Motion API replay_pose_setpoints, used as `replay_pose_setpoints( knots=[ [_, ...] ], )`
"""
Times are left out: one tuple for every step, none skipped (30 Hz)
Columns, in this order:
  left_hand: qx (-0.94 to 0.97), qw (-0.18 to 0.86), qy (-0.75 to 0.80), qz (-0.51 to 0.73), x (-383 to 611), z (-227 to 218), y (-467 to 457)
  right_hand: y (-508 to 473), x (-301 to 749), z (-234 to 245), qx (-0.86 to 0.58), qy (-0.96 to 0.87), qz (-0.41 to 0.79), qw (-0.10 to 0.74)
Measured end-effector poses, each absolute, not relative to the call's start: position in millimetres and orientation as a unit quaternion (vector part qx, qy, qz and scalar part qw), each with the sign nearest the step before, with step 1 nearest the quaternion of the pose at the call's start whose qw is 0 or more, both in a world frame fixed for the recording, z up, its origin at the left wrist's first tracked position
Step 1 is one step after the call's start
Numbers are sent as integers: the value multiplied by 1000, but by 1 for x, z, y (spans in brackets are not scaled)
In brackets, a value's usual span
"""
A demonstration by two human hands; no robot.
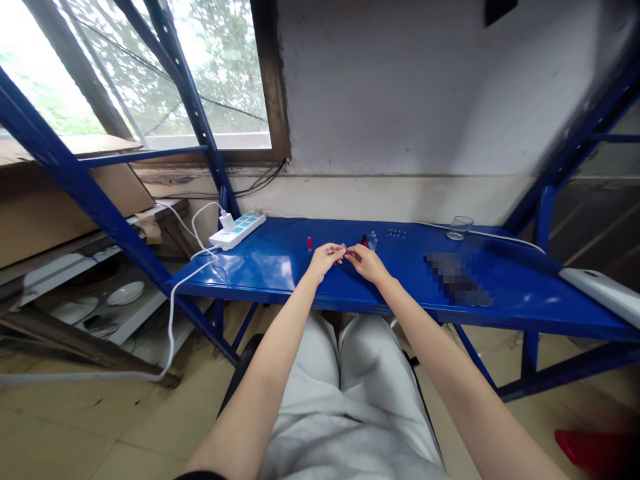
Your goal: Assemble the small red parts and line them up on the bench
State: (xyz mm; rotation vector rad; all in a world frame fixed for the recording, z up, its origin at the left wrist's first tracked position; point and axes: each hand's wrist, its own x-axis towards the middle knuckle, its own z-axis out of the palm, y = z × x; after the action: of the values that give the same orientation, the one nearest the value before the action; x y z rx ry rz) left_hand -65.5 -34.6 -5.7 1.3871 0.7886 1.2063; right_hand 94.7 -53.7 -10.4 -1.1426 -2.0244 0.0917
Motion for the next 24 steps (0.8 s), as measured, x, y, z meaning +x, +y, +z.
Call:
replay_pose_setpoints(
  knots=[
    [586,539,334,505,-66,-6,-35,-53,95,-11,-451,-799,42,396],
    [589,538,336,502,-66,-6,-35,-53,95,-11,-451,-799,47,396],
    [592,537,338,498,-66,-6,-35,-53,95,-12,-452,-798,51,395],
    [595,536,339,494,-66,-6,-35,-53,95,-12,-453,-798,55,393],
    [598,536,339,490,-66,-7,-35,-53,94,-12,-455,-799,57,391],
    [602,536,338,486,-66,-7,-35,-53,95,-12,-455,-799,59,387],
    [606,536,337,482,-66,-7,-36,-53,95,-12,-455,-801,59,384],
    [610,536,335,479,-66,-7,-36,-53,95,-12,-455,-803,60,381],
    [614,534,331,477,-66,-7,-36,-54,95,-11,-454,-805,59,378],
    [618,532,329,476,-65,-7,-37,-54,95,-11,-455,-806,57,374],
    [621,530,327,476,-65,-7,-37,-54,95,-11,-458,-806,55,371],
    [623,528,327,476,-65,-7,-37,-54,94,-10,-461,-806,53,367],
    [623,527,329,476,-65,-7,-36,-54,94,-10,-465,-806,51,363],
    [622,526,332,476,-65,-8,-36,-55,94,-10,-470,-805,47,359],
    [620,525,336,476,-65,-8,-36,-54,94,-9,-476,-804,43,354],
    [619,524,340,477,-65,-8,-35,-54,94,-9,-485,-801,39,348],
    [618,521,343,479,-65,-9,-35,-53,95,-9,-495,-798,36,342],
    [616,517,347,482,-65,-9,-34,-53,97,-9,-508,-793,34,335],
    [615,512,350,486,-65,-9,-34,-52,98,-10,-521,-787,34,328],
    [615,509,353,489,-65,-9,-33,-51,101,-10,-535,-781,35,321],
    [615,506,355,490,-65,-9,-33,-50,104,-11,-549,-773,36,315],
    [615,504,357,491,-65,-9,-33,-49,107,-12,-563,-765,38,310],
    [615,503,358,490,-65,-9,-33,-48,111,-12,-577,-755,39,308],
    [617,504,358,488,-65,-9,-33,-47,114,-13,-592,-743,39,308]
  ],
)
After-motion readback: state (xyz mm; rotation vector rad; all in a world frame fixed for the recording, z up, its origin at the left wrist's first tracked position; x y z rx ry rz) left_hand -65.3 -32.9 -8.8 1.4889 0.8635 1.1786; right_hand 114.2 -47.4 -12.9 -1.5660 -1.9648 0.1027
